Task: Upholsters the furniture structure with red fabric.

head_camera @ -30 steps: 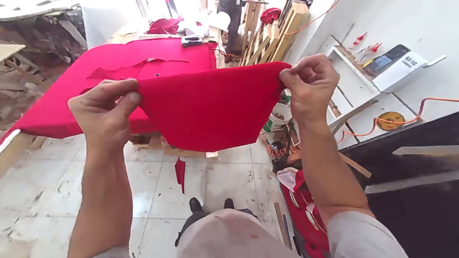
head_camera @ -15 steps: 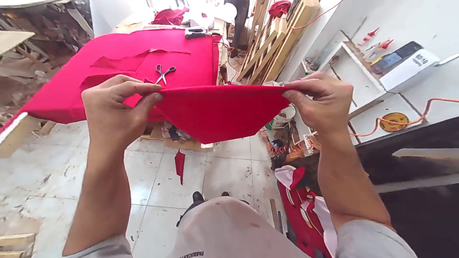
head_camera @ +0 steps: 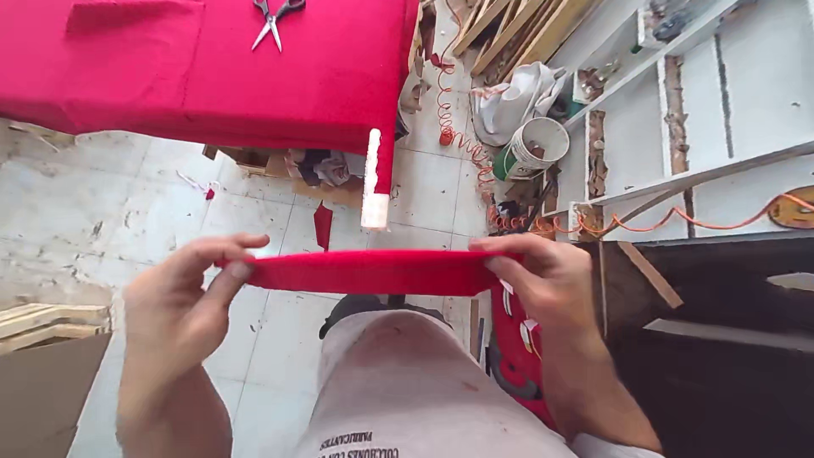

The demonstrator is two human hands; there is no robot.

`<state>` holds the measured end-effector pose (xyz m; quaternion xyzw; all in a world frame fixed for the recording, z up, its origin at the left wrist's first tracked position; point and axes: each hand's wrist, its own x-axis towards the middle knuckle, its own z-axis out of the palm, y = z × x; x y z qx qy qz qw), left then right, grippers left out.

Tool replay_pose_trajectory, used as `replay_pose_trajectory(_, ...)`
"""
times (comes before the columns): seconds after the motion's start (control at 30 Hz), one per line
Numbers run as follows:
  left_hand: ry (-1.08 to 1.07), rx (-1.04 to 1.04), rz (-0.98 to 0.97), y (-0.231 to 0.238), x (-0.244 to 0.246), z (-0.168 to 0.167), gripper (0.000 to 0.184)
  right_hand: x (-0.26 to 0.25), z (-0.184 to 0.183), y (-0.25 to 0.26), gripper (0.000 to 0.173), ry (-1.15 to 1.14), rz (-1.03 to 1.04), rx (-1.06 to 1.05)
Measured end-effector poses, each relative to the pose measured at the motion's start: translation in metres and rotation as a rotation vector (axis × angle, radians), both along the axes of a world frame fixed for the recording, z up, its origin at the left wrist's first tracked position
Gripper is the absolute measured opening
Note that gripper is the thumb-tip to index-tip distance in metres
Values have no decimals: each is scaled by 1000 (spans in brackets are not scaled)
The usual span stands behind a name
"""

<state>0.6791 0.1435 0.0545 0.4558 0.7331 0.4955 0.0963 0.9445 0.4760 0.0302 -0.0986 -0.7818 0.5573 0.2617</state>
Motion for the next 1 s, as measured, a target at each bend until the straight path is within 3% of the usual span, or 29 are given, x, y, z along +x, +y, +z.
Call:
replay_pose_trajectory(0.1, -117, -101, 164, 33, -49, -34, 18, -62, -42, 6, 10, -142, -141, -229)
replay_pose_trajectory(0.2, -314, -185, 286, 75, -106, -87, 20, -128, -111, 19, 14, -270, -269, -514)
replay_pose_trajectory(0.33, -420, -282, 384, 120, -154, -144, 25, -189, -178, 37, 19, -325, -389, -702)
replay_pose_trajectory(0.5, -397, -275, 501, 154, -179, -170, 26, -223, -192, 58, 20, -335, -387, -818)
replay_pose_trajectory(0.8, -267, -299, 757, 201, -190, -179, 21, -263, -204, 107, 18, -364, -191, -1041)
replay_pose_trajectory(1.0, -168, -367, 868, 225, -186, -177, 18, -283, -231, 129, 14, -433, -8, -1238)
